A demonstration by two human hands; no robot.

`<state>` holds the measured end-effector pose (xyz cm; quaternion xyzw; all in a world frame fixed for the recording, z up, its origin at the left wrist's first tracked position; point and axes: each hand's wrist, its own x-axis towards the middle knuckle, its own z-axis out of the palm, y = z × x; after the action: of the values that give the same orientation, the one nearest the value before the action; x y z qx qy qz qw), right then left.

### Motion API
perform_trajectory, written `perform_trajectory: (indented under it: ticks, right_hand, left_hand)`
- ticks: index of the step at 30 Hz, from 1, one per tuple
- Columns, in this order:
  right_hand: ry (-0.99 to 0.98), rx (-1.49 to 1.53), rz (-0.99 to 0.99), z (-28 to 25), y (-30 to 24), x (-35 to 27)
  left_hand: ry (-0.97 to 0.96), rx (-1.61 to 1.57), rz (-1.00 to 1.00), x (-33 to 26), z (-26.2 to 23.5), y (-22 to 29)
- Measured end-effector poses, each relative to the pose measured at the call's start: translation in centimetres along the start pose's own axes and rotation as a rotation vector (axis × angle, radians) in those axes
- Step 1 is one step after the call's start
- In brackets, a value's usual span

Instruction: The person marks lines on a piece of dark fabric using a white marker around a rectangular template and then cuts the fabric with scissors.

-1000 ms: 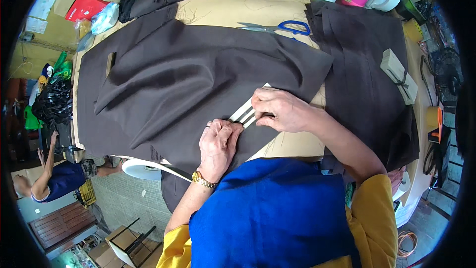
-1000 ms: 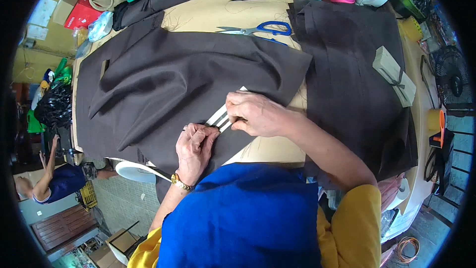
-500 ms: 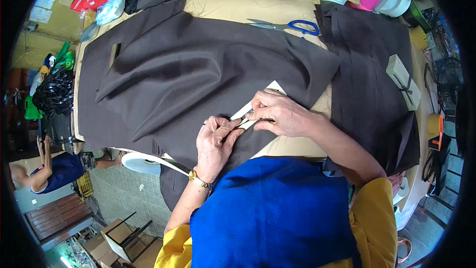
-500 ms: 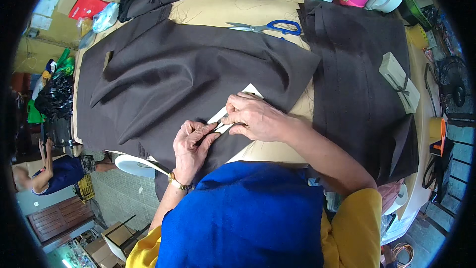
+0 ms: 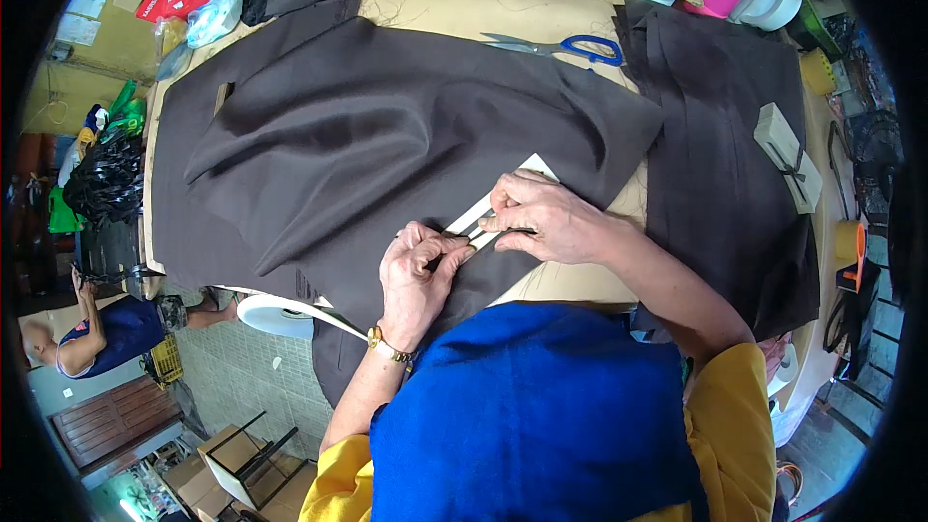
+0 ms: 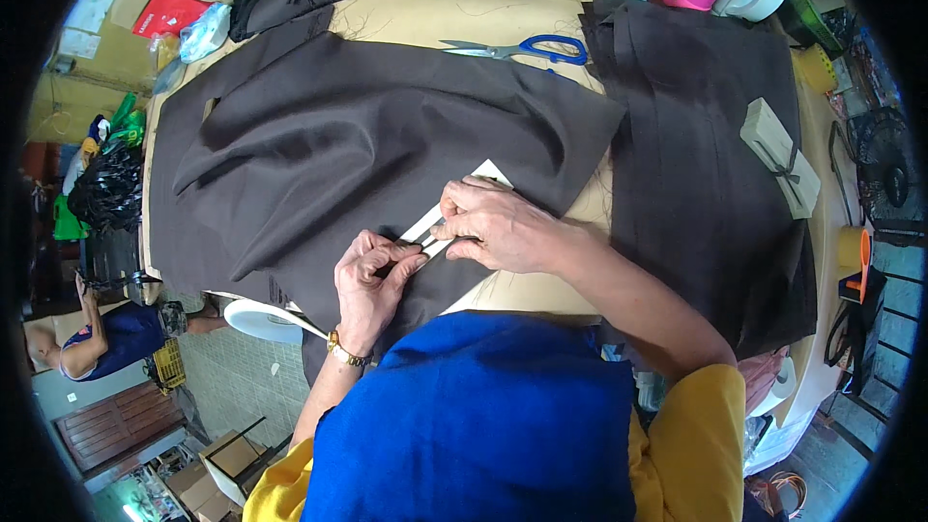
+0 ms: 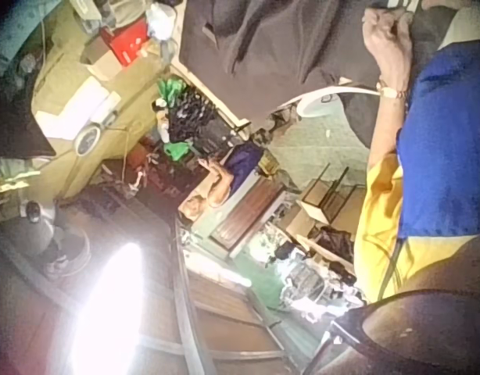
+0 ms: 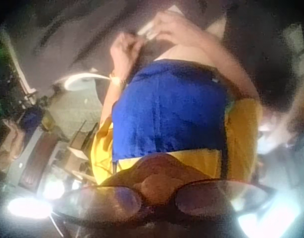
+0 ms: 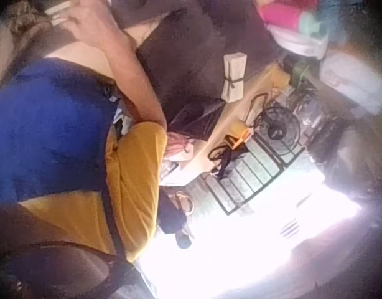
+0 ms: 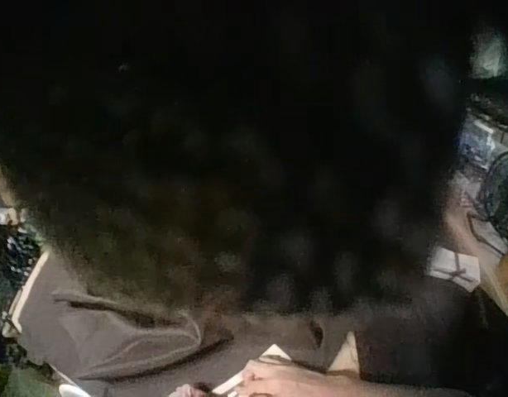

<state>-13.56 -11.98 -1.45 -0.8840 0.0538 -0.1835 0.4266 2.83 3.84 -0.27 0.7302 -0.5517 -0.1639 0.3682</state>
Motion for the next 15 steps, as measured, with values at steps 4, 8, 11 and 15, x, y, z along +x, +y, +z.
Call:
perform_trajectory:
  ticks: [4, 8, 11, 15]
  right_hand:
    - [-0.007, -0.002, -0.006, -0.1, 0.0, 0.1]
    - [-0.015, 0.009, -0.022, -0.1, 0.3, 0.0]
    - [-0.047, -0.015, -0.016, -0.6, -0.1, 0.2]
    - [-0.022, -0.123, -0.014, -0.1, -2.2, 1.2]
  left_hand:
    - [0.049, 0.071, 0.094, -0.3, 0.3, 0.0]
    - [0.086, 0.116, 0.186, -0.5, 0.5, 0.1]
    - [0.098, 0.118, 0.220, -0.6, 0.5, 0.2]
    - [0.105, 0.114, 0.232, -0.5, 0.6, -0.1]
